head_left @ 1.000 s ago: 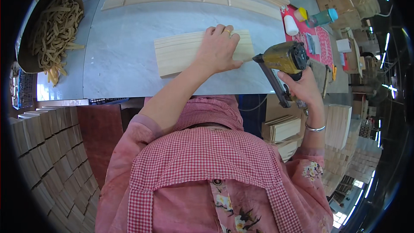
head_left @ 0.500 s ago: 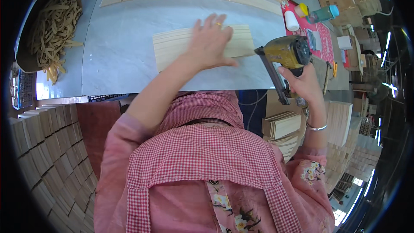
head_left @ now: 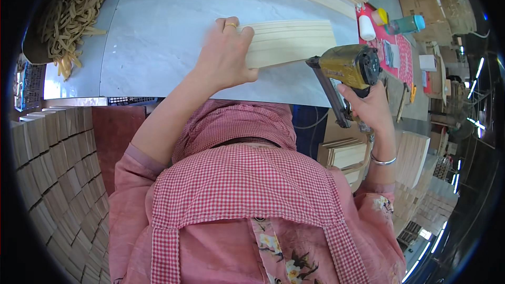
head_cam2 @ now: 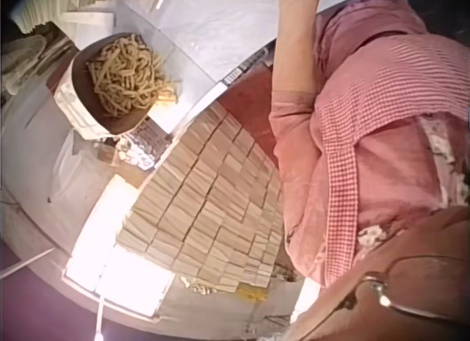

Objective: Assembling thin wooden rectangular boxes using a pneumatic nail gun and wood glue at a factory workbench.

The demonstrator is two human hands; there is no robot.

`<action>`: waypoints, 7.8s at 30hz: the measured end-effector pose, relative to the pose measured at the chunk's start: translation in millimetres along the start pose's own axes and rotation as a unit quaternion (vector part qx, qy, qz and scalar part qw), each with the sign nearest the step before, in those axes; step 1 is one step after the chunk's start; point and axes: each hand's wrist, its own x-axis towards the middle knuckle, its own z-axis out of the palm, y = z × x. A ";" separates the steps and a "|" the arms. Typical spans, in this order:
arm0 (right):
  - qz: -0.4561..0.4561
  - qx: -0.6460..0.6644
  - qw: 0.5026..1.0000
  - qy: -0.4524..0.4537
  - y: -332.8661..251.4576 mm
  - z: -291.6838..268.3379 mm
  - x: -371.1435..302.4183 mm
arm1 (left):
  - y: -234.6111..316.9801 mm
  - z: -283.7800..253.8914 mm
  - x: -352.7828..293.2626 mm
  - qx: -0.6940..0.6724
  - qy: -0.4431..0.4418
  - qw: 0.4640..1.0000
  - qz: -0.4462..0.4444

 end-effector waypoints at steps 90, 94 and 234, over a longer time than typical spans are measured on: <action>-0.080 0.038 0.996 -0.030 -49.8 59.0 -40.8 | -15.8 -48.0 -171.9 -0.149 0.028 0.965 -0.216; -0.040 0.015 0.998 -0.043 -33.3 48.2 -29.8 | 5.0 -46.2 -172.1 -0.248 0.005 0.926 -0.285; -0.043 0.004 0.999 -0.013 -2.7 3.3 16.3 | -2.6 -4.8 -15.3 0.123 -0.026 0.989 -0.076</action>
